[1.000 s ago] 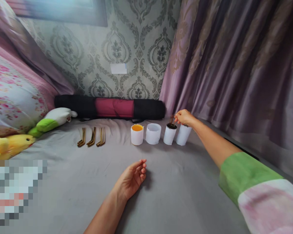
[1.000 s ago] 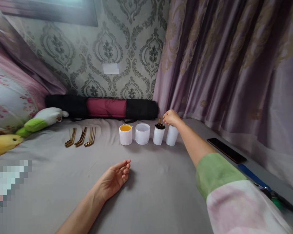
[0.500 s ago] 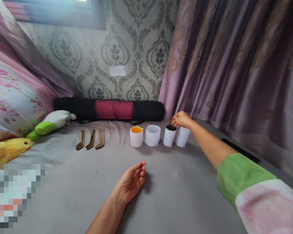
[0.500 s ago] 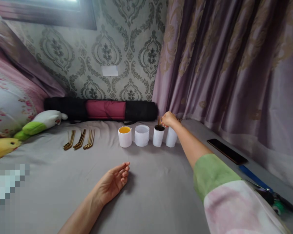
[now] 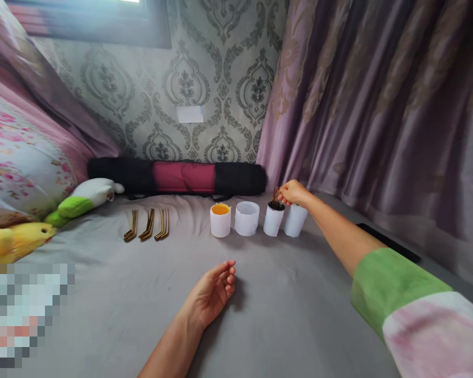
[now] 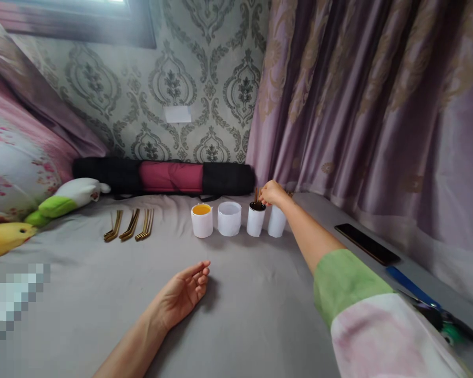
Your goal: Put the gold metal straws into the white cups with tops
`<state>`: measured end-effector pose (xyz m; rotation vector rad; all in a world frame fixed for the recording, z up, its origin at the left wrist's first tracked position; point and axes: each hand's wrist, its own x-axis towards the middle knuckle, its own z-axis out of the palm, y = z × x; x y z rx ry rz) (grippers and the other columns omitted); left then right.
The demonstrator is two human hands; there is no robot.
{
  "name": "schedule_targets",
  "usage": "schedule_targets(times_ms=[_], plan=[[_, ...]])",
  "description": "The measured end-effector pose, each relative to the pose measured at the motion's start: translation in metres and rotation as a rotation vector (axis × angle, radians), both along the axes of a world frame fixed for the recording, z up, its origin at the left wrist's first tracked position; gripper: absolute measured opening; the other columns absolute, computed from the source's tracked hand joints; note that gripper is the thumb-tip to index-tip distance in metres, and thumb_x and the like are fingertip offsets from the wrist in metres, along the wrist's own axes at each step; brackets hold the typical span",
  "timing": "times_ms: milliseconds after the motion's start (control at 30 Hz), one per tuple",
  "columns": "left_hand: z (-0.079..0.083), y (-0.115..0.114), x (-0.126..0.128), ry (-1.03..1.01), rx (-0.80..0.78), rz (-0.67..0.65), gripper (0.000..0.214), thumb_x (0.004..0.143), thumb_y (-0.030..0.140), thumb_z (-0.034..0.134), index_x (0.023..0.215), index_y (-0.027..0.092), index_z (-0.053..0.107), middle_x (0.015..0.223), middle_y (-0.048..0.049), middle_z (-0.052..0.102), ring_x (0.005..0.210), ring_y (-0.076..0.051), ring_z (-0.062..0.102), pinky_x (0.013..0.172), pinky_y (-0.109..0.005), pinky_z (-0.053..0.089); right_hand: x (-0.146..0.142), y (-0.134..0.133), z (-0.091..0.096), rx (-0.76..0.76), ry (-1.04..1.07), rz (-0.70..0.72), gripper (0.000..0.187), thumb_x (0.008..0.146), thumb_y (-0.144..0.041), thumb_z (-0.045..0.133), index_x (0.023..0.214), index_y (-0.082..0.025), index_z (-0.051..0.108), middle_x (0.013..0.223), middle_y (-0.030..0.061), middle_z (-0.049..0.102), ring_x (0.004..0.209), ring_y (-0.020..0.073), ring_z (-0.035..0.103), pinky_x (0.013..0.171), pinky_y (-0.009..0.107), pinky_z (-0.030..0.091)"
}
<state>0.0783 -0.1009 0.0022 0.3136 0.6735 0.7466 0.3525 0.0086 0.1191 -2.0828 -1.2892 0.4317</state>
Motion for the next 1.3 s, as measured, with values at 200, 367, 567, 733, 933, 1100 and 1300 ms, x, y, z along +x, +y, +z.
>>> schedule_targets(times_ms=[200, 367, 567, 733, 933, 1100, 1300], plan=[[-0.002, 0.000, -0.001, -0.006, 0.007, -0.008, 0.016, 0.072, 0.013, 0.057, 0.088, 0.010, 0.054, 0.067, -0.0012, 0.053, 0.049, -0.004, 0.047, 0.041, -0.015, 0.039, 0.008, -0.003, 0.002, 0.017, 0.004, -0.020, 0.017, 0.079, -0.017, 0.050, 0.065, -0.009, 0.058, 0.056, 0.0073, 0.063, 0.034, 0.0066, 0.047, 0.035, 0.018, 0.037], [-0.004, 0.000, -0.001, -0.010, 0.012, -0.012, 0.016, 0.072, 0.013, 0.056, 0.087, 0.010, 0.054, 0.069, -0.0017, 0.053, 0.050, -0.004, 0.048, 0.042, -0.015, 0.040, 0.011, -0.012, 0.008, 0.070, 0.024, -0.036, 0.014, 0.078, -0.019, 0.051, 0.071, -0.009, 0.059, 0.056, 0.0063, 0.063, 0.033, 0.0055, 0.046, 0.034, 0.016, 0.034], [-0.004, -0.001, -0.001, -0.008, 0.020, -0.013, 0.017, 0.071, 0.013, 0.058, 0.087, 0.009, 0.054, 0.067, -0.0012, 0.053, 0.050, -0.004, 0.048, 0.042, -0.015, 0.040, -0.002, -0.041, 0.019, 0.215, 0.084, 0.017, 0.016, 0.082, -0.020, 0.043, 0.083, -0.013, 0.057, 0.074, 0.0047, 0.065, 0.037, 0.0025, 0.046, 0.034, 0.014, 0.034], [-0.004, -0.002, -0.001, -0.007, 0.032, -0.017, 0.018, 0.071, 0.013, 0.058, 0.088, 0.009, 0.054, 0.067, -0.0004, 0.054, 0.051, -0.004, 0.049, 0.042, -0.015, 0.040, -0.045, -0.075, -0.006, 0.279, 0.378, 0.207, 0.018, 0.082, -0.021, 0.041, 0.075, -0.011, 0.054, 0.064, 0.0035, 0.060, 0.039, 0.0036, 0.045, 0.032, 0.015, 0.032], [-0.004, -0.002, 0.002, -0.004, 0.055, -0.012, 0.017, 0.071, 0.013, 0.058, 0.087, 0.008, 0.056, 0.067, -0.0006, 0.055, 0.050, -0.004, 0.049, 0.045, -0.016, 0.041, -0.106, -0.092, -0.075, 0.104, 0.562, 0.317, 0.024, 0.080, -0.031, 0.040, 0.069, -0.013, 0.053, 0.057, -0.0004, 0.054, 0.039, 0.0043, 0.045, 0.034, 0.014, 0.030], [-0.004, 0.000, 0.000, -0.031, 0.089, 0.024, 0.018, 0.070, 0.015, 0.060, 0.086, 0.009, 0.057, 0.066, -0.0003, 0.056, 0.050, -0.004, 0.049, 0.046, -0.015, 0.040, -0.130, -0.093, -0.120, 0.173, 0.369, 0.318, 0.040, 0.078, -0.046, 0.036, 0.063, -0.014, 0.056, 0.047, -0.0010, 0.051, 0.039, 0.0076, 0.043, 0.040, 0.018, 0.030], [-0.002, 0.011, -0.004, -0.002, 0.129, 0.073, 0.014, 0.071, 0.014, 0.059, 0.083, 0.009, 0.057, 0.065, -0.0007, 0.056, 0.049, -0.003, 0.049, 0.045, -0.015, 0.038, -0.129, -0.094, -0.144, 0.280, 0.161, 0.333, 0.043, 0.079, -0.048, 0.033, 0.059, -0.017, 0.056, 0.050, 0.0020, 0.056, 0.045, 0.0119, 0.048, 0.045, 0.021, 0.031]])
